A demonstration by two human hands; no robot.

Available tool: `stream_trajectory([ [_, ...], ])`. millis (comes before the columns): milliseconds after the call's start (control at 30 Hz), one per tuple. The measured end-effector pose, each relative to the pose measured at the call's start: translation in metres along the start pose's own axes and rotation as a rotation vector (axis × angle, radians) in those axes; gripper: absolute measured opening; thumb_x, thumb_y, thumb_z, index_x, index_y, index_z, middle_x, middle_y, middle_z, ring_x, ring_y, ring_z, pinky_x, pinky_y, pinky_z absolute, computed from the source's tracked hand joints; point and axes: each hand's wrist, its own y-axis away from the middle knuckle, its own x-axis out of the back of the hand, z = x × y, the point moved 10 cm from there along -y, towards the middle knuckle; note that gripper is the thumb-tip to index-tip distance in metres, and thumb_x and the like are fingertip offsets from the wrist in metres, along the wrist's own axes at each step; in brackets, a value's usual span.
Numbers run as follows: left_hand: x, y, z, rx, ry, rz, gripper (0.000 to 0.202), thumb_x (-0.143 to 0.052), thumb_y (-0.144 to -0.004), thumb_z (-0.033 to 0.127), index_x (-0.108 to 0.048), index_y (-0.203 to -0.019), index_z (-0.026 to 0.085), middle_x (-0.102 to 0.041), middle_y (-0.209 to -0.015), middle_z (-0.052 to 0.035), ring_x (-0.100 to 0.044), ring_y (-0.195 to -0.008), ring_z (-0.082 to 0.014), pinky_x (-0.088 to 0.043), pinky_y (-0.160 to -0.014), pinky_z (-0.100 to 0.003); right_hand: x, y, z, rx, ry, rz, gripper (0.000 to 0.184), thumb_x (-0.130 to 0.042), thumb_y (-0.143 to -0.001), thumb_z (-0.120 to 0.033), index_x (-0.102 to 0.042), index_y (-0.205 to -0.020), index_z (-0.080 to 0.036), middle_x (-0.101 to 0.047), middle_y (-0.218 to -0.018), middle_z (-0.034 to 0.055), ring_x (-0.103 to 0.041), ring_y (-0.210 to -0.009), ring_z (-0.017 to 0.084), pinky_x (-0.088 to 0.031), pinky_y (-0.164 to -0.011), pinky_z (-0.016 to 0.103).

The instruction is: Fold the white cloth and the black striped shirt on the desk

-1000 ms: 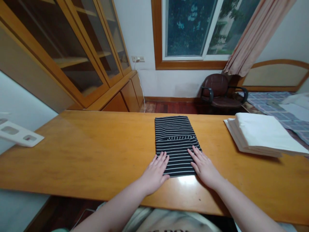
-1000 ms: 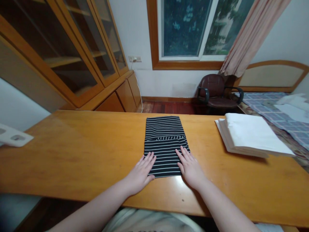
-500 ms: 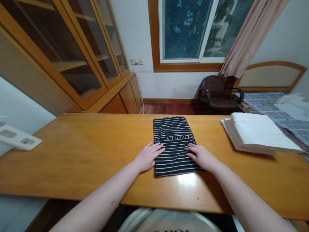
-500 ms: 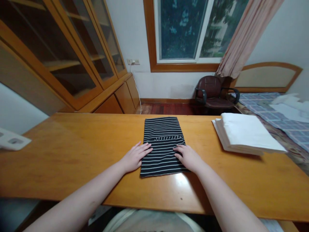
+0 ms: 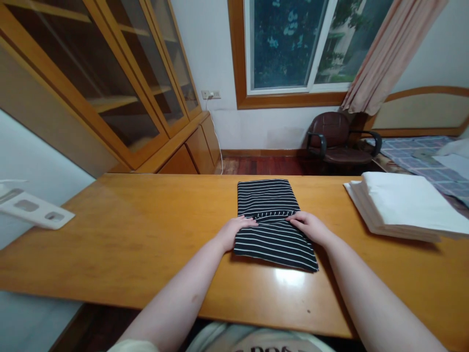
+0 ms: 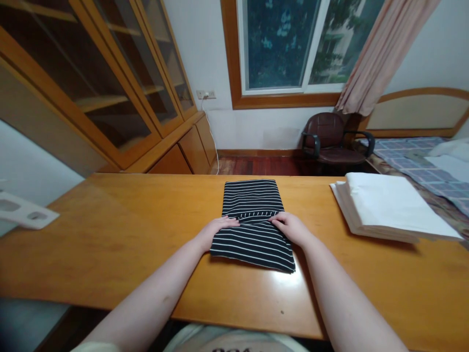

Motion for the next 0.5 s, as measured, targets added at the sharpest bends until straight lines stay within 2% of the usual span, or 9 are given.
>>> stream_trajectory([
  [67, 0.004, 0.000, -0.018, 0.139, 0.200, 0.079, 0.037, -0.068, -0.069, 0.042, -0.071, -0.100, 0.021, -0.067, -0.112, -0.0082, -0.057, -0.112, -0.0287, -0.037, -0.102, -0.047, 0.004, 0.003, 0.000, 0.034, 0.000, 0.014, 0.030, -0.043, -0.085, -0.024, -0.070, -0.097, -0.022, -0.066, -0.100, 0.0054, -0.060, -0.097, 0.021, -0.045, -0.093, 0.039],
  [167, 0.000, 0.002, -0.037, 0.287, 0.500, 0.112, 0.039, -0.060, -0.078, 0.040, -0.069, -0.102, 0.010, -0.071, -0.098, -0.0123, -0.066, -0.092, -0.0289, -0.051, -0.084, -0.044, 0.010, 0.008, -0.006, 0.109, 0.055, 0.033, 0.040, -0.039, -0.077, -0.009, -0.069, -0.100, -0.022, -0.064, -0.106, 0.0057, -0.057, -0.103, 0.019, -0.041, -0.098, 0.039],
  [267, 0.009, 0.005, -0.053, 0.343, 0.656, 0.262, 0.028, -0.055, -0.082, 0.028, -0.067, -0.100, 0.010, -0.071, -0.095, -0.0104, -0.067, -0.088, -0.0254, -0.052, -0.081, -0.040, 0.004, 0.015, -0.016, 0.182, 0.159, -0.023, 0.046, -0.048, -0.072, -0.010, -0.064, -0.113, -0.025, -0.058, -0.122, 0.0053, -0.051, -0.114, 0.021, -0.034, -0.103, 0.043],
  [367, 0.025, 0.007, -0.072, 0.417, 0.531, 0.421, 0.018, -0.052, -0.082, 0.020, -0.068, -0.089, 0.015, -0.071, -0.094, -0.0086, -0.066, -0.088, -0.0224, -0.052, -0.083, -0.039, -0.010, 0.020, -0.025, 0.190, 0.250, -0.065, 0.070, -0.065, -0.066, -0.024, -0.047, -0.133, -0.028, -0.041, -0.142, 0.0068, -0.039, -0.127, 0.027, -0.024, -0.107, 0.052],
  [433, 0.033, 0.006, -0.084, 0.464, 0.432, 0.482, 0.015, -0.052, -0.082, 0.019, -0.067, -0.085, 0.017, -0.071, -0.095, -0.0079, -0.064, -0.091, -0.0226, -0.051, -0.085, -0.039, -0.016, 0.020, -0.034, 0.190, 0.280, -0.025, 0.091, -0.069, -0.062, -0.030, -0.029, -0.144, -0.027, -0.028, -0.149, 0.0093, -0.029, -0.134, 0.030, -0.016, -0.109, 0.055],
  [500, 0.038, 0.004, -0.092, 0.485, 0.373, 0.527, 0.014, -0.052, -0.082, 0.019, -0.066, -0.083, 0.017, -0.071, -0.096, -0.0080, -0.063, -0.096, -0.0229, -0.050, -0.087, -0.039, -0.018, 0.019, -0.045, 0.217, 0.305, 0.042, 0.097, -0.067, -0.064, -0.030, -0.018, -0.147, -0.025, -0.021, -0.151, 0.0104, -0.023, -0.137, 0.029, -0.012, -0.110, 0.055],
])
